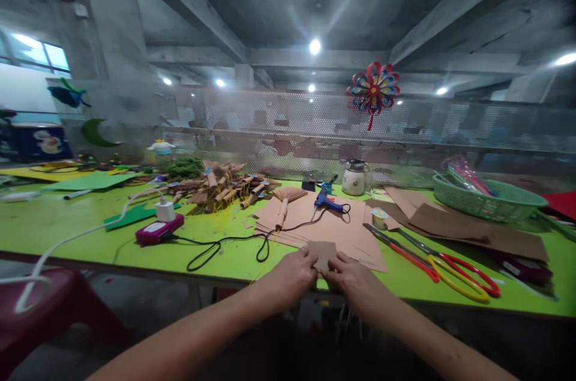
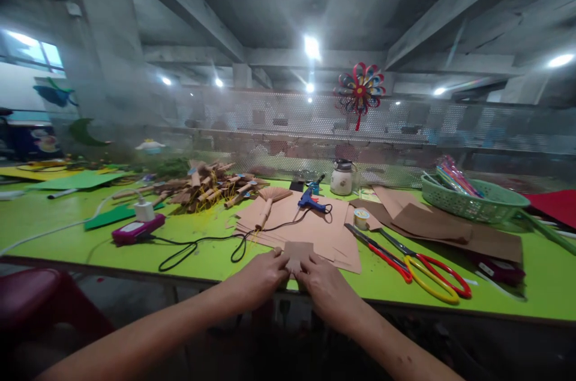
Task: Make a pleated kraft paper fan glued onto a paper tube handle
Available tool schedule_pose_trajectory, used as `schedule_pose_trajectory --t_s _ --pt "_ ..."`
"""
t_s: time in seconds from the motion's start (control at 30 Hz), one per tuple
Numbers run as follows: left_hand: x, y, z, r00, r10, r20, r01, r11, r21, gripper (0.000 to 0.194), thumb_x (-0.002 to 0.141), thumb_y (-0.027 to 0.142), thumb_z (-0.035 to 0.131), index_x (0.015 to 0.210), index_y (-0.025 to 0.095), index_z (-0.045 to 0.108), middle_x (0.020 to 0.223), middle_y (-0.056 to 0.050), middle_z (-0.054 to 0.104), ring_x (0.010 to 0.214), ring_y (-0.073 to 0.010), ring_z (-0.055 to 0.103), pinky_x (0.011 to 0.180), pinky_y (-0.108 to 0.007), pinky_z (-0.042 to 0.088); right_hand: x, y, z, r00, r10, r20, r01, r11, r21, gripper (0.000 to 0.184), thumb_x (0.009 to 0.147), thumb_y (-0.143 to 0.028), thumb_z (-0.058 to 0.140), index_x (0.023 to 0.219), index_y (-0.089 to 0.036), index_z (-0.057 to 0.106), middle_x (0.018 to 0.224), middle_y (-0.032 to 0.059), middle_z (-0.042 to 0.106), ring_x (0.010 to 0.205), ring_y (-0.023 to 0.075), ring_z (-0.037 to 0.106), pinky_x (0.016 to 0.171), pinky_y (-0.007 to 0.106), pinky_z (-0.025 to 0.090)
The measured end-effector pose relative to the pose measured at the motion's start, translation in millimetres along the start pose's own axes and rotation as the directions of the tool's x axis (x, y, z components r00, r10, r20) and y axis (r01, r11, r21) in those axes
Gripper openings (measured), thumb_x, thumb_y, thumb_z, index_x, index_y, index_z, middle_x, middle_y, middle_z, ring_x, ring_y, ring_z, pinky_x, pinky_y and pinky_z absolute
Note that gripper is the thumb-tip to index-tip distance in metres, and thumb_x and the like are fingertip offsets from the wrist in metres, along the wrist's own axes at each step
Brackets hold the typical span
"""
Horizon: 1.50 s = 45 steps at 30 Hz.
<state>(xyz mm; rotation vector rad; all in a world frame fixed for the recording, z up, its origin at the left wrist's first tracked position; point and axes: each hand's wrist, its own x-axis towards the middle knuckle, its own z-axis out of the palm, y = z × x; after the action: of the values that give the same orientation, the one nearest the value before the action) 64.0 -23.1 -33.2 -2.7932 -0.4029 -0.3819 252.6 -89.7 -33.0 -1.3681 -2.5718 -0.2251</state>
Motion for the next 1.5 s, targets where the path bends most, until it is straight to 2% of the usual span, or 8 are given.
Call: schedule_pose_trajectory --t_s 0.23,0.4,0.63,0.8,0.97,1.13,1.3,1.5 --pt "3 1 -0.6 0.998 0.05 0.046 -0.053 0.996 0.072 0.01 0.076 0.016 0.059 0.082 0.012 0.065 0.077 -0.01 0.06 0.082 -0.0246 0.054 0.081 -0.039 0.042 0 3 5 0.994 -0.112 0.018 0.112 0.994 -0.013 0.036 0.08 -0.008 0.047 0.111 -0.019 0.06 0.098 0.0117 0.061 0.096 0.0262 0.048 0.085 0.04 0.043" --pt "0 2 -10.4 0.993 0.037 0.115 -0.046 0.996 0.08 0.008 0.076 0.018 0.059 0.076 0.013 0.065 0.075 -0.009 0.059 0.081 -0.0232 0.052 0.077 -0.035 0.042 -9 14 15 0.998 -0.046 0.05 0.047 0.999 -0.02 0.036 0.079 -0.007 0.049 0.112 -0.016 0.06 0.103 0.0115 0.059 0.1 0.0258 0.047 0.089 0.04 0.041" --pt "-9 -4 -13.5 0.994 -0.014 0.109 0.012 1.0 0.022 0.006 0.078 0.02 0.057 0.077 0.016 0.061 0.084 -0.008 0.057 0.077 -0.0209 0.05 0.07 -0.032 0.041 -15 25 19 0.995 0.034 0.09 -0.036 0.999 0.023 0.033 0.073 -0.009 0.057 0.104 -0.017 0.064 0.107 0.0112 0.056 0.104 0.0259 0.044 0.095 0.04 0.034" --pt "-11 -5 -16.1 0.994 -0.037 0.101 0.036 0.999 0.01 0.007 0.078 0.022 0.056 0.081 0.016 0.06 0.088 -0.008 0.056 0.083 -0.0219 0.049 0.067 -0.031 0.04 -17 24 28 0.995 0.097 0.02 -0.098 0.995 0.011 0.026 0.075 -0.008 0.057 0.098 -0.017 0.065 0.104 0.0105 0.055 0.1 0.0244 0.044 0.086 0.036 0.037" --pt "-12 -5 -14.8 0.991 -0.076 0.112 0.079 0.997 -0.018 0.01 0.075 0.02 0.059 0.085 0.017 0.061 0.087 -0.007 0.055 0.084 -0.0219 0.049 0.067 -0.031 0.04 -26 26 33 0.988 0.139 -0.061 -0.143 0.988 -0.058 0.018 0.082 -0.008 0.051 0.074 -0.018 0.064 0.086 0.0075 0.055 0.087 0.0214 0.045 0.075 0.032 0.036" --pt "-11 -5 -14.4 0.988 -0.1 0.113 0.106 0.993 -0.051 0.01 0.073 0.018 0.061 0.083 0.018 0.063 0.087 -0.008 0.056 0.085 -0.0224 0.049 0.069 -0.032 0.041 -22 24 22 0.996 0.085 -0.023 -0.088 0.985 -0.149 0.013 0.078 -0.009 0.058 0.069 -0.017 0.064 0.083 0.0085 0.056 0.087 0.0228 0.044 0.072 0.032 0.036" --pt "-3 -8 -15.8 0.991 -0.045 0.124 0.046 0.999 -0.01 0.006 0.076 0.019 0.06 0.081 0.019 0.064 0.087 -0.007 0.058 0.084 -0.0222 0.052 0.067 -0.032 0.041 -3 12 7 0.992 0.104 -0.069 -0.116 0.972 -0.202 0.016 0.077 -0.009 0.057 0.09 -0.016 0.065 0.094 0.0113 0.058 0.092 0.0261 0.045 0.076 0.037 0.036" --pt "10 -11 -11.5 0.982 0.103 0.16 -0.116 0.99 0.075 0.009 0.078 0.016 0.058 0.07 0.017 0.063 0.068 -0.005 0.06 0.067 -0.0206 0.055 0.059 -0.033 0.04 13 5 6 0.992 0.069 0.107 -0.052 0.987 -0.154 0.021 0.078 -0.003 0.05 0.082 -0.014 0.067 0.089 0.0103 0.063 0.084 0.0222 0.052 0.072 0.031 0.039"
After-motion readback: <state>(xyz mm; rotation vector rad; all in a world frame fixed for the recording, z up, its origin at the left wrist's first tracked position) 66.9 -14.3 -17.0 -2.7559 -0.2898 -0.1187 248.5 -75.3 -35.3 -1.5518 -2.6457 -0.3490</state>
